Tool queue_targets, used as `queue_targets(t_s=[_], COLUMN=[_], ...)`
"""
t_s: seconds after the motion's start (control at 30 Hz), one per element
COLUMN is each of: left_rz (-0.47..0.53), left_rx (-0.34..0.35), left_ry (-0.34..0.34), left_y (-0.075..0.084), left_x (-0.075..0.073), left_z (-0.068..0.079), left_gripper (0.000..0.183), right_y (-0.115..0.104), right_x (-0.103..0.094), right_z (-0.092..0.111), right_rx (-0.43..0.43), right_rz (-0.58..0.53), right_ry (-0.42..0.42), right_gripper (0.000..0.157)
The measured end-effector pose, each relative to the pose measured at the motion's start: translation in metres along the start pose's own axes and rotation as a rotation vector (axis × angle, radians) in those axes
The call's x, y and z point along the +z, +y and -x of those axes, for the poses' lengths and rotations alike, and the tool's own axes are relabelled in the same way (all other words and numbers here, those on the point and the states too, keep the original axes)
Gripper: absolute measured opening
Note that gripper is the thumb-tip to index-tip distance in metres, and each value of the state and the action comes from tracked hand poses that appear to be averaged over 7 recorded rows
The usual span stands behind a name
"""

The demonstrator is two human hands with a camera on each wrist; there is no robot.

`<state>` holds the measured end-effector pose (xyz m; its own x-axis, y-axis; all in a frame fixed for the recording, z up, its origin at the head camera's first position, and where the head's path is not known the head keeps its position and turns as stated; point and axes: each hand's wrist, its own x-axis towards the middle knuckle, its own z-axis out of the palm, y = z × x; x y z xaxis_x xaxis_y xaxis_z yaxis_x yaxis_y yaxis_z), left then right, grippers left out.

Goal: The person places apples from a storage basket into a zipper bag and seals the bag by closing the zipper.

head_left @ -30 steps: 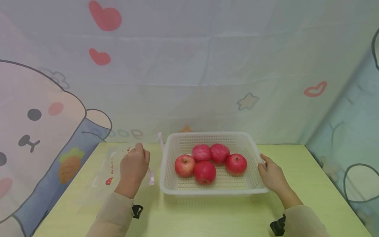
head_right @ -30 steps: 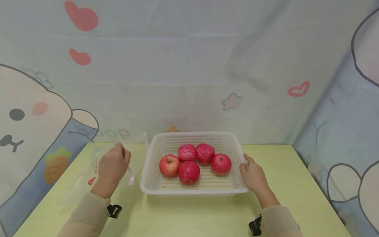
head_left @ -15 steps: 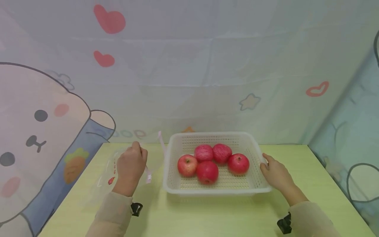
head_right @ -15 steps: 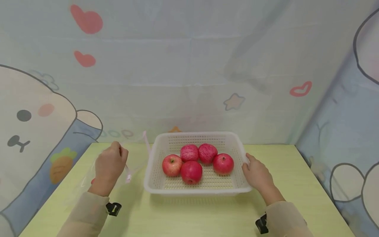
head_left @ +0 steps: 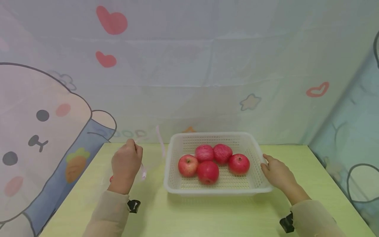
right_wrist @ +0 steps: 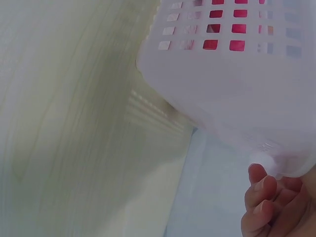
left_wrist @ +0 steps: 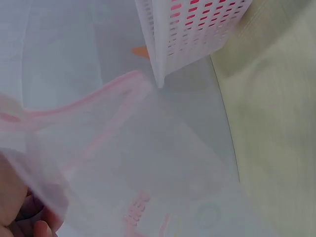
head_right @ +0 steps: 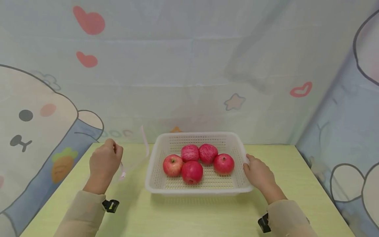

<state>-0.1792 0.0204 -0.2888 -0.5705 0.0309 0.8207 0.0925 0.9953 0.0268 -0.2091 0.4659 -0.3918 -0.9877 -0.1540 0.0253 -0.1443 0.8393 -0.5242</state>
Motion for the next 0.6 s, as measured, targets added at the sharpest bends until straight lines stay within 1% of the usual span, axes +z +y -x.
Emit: queue_targets(t_s=[0.17, 0.37, 0.5, 0.6], left_rz=[0.014, 0.049, 0.065, 0.079], left_rx=[0.001, 0.006, 0.004, -0.004], left_ry=[-0.046, -0.060, -0.077, -0.100], left_y=[0.002, 0.010, 0.014, 0.019], left_x=[-0.003, 0.000, 0.003, 0.004], left_z=[0.000, 0.001, 0.003, 0.004], left_gripper=[0.019, 0.020, 0.010, 0.012], right_y=[-0.003, -0.007, -0.009, -0.011], right_x=[-0.002, -0.007, -0.008, -0.009], right_z=[0.000, 0.001, 0.001, 0.001], right_rx=[-0.007, -0.014, -0.019, -0.039], right_rz=[0.043, 0.101, 0.125, 0.152], right_ry=[0.005, 0.003, -0.003, 0.007], right_gripper=[0.052, 0.051, 0.050, 0.050])
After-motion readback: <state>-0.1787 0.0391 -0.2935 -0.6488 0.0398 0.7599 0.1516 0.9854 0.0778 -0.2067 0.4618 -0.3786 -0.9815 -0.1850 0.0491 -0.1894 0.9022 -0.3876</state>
